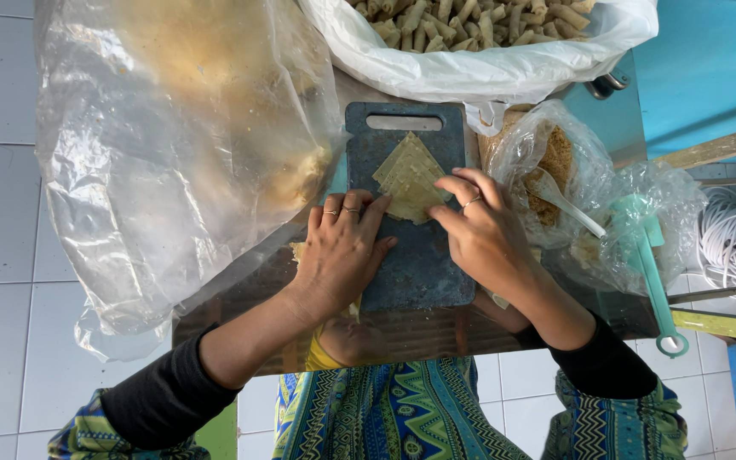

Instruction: The person spoons brown filling from a plastic bag onto triangular pastry wrappers on a cutting board, then folds and presses the wrappers closed by hand. A plastic scraper is used to separate and lift the thin wrappers, and folded pieces accumulate on the board.

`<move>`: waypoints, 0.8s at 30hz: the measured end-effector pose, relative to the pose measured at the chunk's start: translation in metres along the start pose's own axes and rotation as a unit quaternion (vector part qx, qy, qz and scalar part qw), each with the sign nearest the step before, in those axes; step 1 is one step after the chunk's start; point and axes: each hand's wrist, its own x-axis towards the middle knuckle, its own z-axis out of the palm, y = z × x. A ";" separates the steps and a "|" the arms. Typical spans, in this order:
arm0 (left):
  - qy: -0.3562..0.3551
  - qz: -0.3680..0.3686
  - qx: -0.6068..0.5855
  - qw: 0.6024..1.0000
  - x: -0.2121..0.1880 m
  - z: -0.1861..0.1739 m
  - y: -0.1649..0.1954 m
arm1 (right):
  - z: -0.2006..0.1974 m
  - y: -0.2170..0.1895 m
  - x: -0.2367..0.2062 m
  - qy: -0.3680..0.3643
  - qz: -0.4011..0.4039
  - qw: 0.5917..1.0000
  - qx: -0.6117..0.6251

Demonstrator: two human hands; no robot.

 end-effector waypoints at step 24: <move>-0.036 -0.013 0.009 0.999 0.001 -0.005 0.003 | 0.031 0.003 0.000 0.068 -0.051 0.996 0.041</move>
